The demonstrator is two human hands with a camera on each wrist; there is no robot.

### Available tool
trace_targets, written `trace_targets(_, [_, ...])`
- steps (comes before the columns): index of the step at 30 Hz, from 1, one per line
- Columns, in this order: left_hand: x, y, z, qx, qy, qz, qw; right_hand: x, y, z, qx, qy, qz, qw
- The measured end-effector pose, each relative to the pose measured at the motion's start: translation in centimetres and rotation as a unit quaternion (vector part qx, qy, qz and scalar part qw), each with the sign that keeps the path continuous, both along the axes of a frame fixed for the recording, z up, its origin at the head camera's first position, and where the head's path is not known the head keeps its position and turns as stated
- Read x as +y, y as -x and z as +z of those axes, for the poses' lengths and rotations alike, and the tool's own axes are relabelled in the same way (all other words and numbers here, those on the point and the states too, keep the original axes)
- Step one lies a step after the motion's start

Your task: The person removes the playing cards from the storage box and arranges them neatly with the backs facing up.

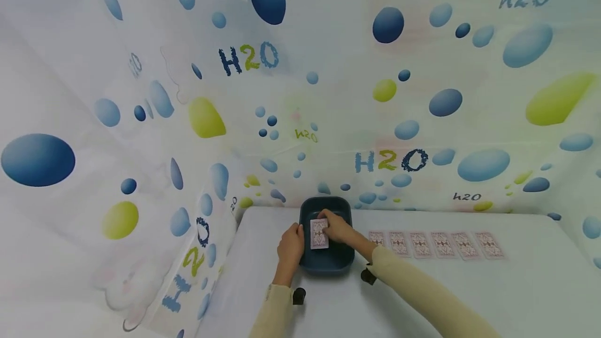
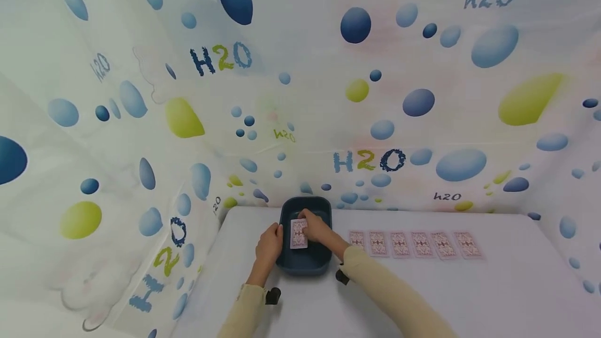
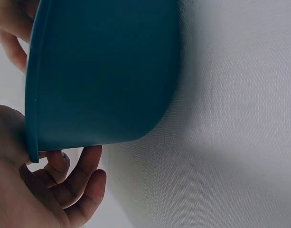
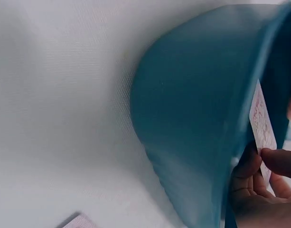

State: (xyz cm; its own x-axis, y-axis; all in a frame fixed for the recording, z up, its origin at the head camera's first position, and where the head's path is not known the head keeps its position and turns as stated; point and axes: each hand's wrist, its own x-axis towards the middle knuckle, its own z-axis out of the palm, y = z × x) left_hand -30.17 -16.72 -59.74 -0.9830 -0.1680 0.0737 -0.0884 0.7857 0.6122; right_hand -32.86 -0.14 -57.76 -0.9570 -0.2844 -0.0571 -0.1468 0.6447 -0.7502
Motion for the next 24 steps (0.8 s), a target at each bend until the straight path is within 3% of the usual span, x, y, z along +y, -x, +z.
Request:
trace_targets(8, [0.0, 0.0, 0.1, 0.002, 0.008, 0.001, 1.0, 3.9, -1.3, 2.0, -0.032, 0.079, 0.001, 0.9964])
trace_targets(18, [-0.1, -0.1, 0.1, 0.007, 0.016, -0.01, 0.9998, 9.2, -2.4, 3.2, -0.045, 0.101, 0.007, 0.9938])
trace_targets(24, [0.0, -0.2, 0.5, 0.0, 0.014, -0.011, 0.9998, 12.0, -3.0, 3.2, -0.044, 0.098, -0.002, 0.9942])
